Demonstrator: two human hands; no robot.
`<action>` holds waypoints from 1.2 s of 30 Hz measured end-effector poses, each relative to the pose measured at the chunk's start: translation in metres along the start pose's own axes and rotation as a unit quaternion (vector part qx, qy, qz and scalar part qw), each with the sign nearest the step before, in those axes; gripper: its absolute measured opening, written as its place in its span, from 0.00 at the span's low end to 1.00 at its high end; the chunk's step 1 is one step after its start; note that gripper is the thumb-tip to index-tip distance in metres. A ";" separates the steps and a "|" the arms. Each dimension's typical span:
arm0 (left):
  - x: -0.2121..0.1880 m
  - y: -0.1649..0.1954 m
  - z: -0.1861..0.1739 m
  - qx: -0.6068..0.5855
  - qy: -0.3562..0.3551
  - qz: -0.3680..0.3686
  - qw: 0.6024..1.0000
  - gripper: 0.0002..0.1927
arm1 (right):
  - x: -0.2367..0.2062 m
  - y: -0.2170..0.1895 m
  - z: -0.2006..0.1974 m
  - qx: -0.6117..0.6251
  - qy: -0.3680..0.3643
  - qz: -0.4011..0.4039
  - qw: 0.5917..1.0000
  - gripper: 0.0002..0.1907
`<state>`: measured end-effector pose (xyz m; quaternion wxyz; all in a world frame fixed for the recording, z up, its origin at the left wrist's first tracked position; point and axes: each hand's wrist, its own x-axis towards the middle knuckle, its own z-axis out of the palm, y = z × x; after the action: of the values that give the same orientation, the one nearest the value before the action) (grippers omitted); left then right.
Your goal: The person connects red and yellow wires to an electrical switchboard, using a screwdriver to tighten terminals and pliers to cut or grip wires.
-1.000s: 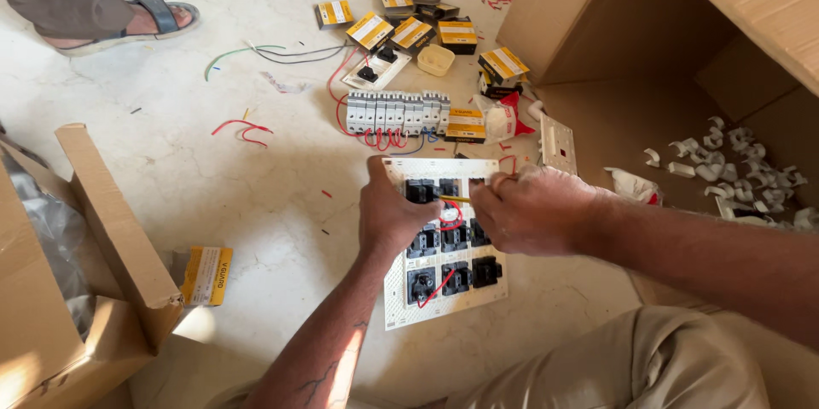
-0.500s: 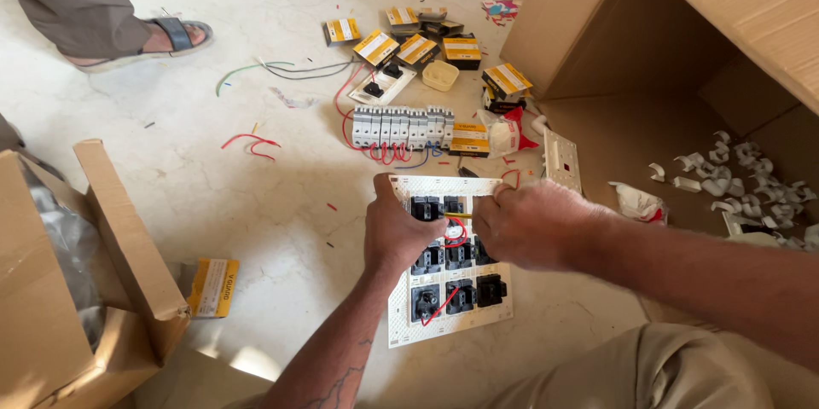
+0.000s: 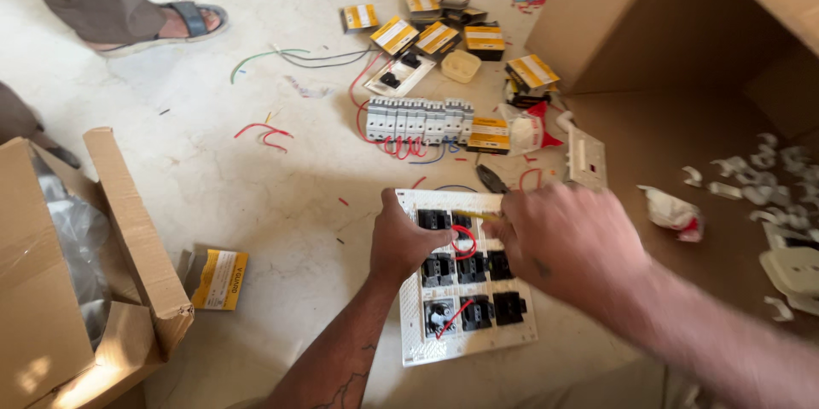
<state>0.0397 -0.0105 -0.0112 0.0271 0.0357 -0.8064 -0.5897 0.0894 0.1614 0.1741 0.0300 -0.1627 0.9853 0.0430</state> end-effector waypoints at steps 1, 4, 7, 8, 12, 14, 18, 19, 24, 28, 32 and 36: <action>0.004 -0.006 0.001 0.025 -0.010 -0.027 0.999 0.42 | -0.001 0.000 0.014 0.038 -0.016 0.016 0.999 0.20; 0.018 -0.021 0.010 0.100 -0.048 -0.100 0.989 0.46 | 0.006 0.009 0.065 0.164 -0.040 0.073 0.983 0.18; 0.026 -0.032 0.022 0.120 -0.075 -0.138 0.980 0.49 | 0.025 0.030 0.110 0.282 -0.040 0.119 0.951 0.17; 0.027 -0.036 0.026 0.094 -0.071 -0.134 0.984 0.48 | 0.034 0.039 0.120 0.306 -0.053 0.124 0.942 0.16; 0.036 -0.046 0.040 0.039 -0.091 -0.133 0.986 0.46 | 0.057 0.076 0.139 0.308 -0.124 0.121 0.936 0.15; 0.041 -0.047 0.046 0.096 -0.092 -0.161 0.978 0.50 | 0.061 0.092 0.142 0.286 -0.139 0.097 0.943 0.15; 0.047 -0.045 0.050 0.181 -0.108 -0.180 0.961 0.57 | 0.060 0.109 0.148 0.245 -0.174 0.072 0.951 0.14; 0.048 -0.044 0.050 0.189 -0.115 -0.189 0.957 0.58 | 0.059 0.110 0.149 0.246 -0.164 0.061 0.953 0.15; 0.052 -0.039 0.047 0.308 -0.151 -0.157 0.926 0.55 | 0.052 0.109 0.150 0.234 -0.178 0.054 0.954 0.17; 0.051 -0.042 0.043 0.237 -0.150 -0.176 0.944 0.53 | 0.051 0.104 0.147 0.239 -0.194 0.054 0.950 0.15; 0.051 -0.050 0.039 0.232 -0.161 -0.165 0.945 0.50 | 0.052 0.106 0.147 0.236 -0.188 0.039 0.953 0.15; 0.052 -0.049 0.043 0.212 -0.179 -0.158 0.948 0.53 | 0.051 0.111 0.149 0.201 -0.216 0.007 0.955 0.15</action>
<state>-0.0144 0.0106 -0.0711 -0.2199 0.0613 -0.8882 -0.3988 0.0121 0.2640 0.0310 0.2741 -0.1331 0.9447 -0.1212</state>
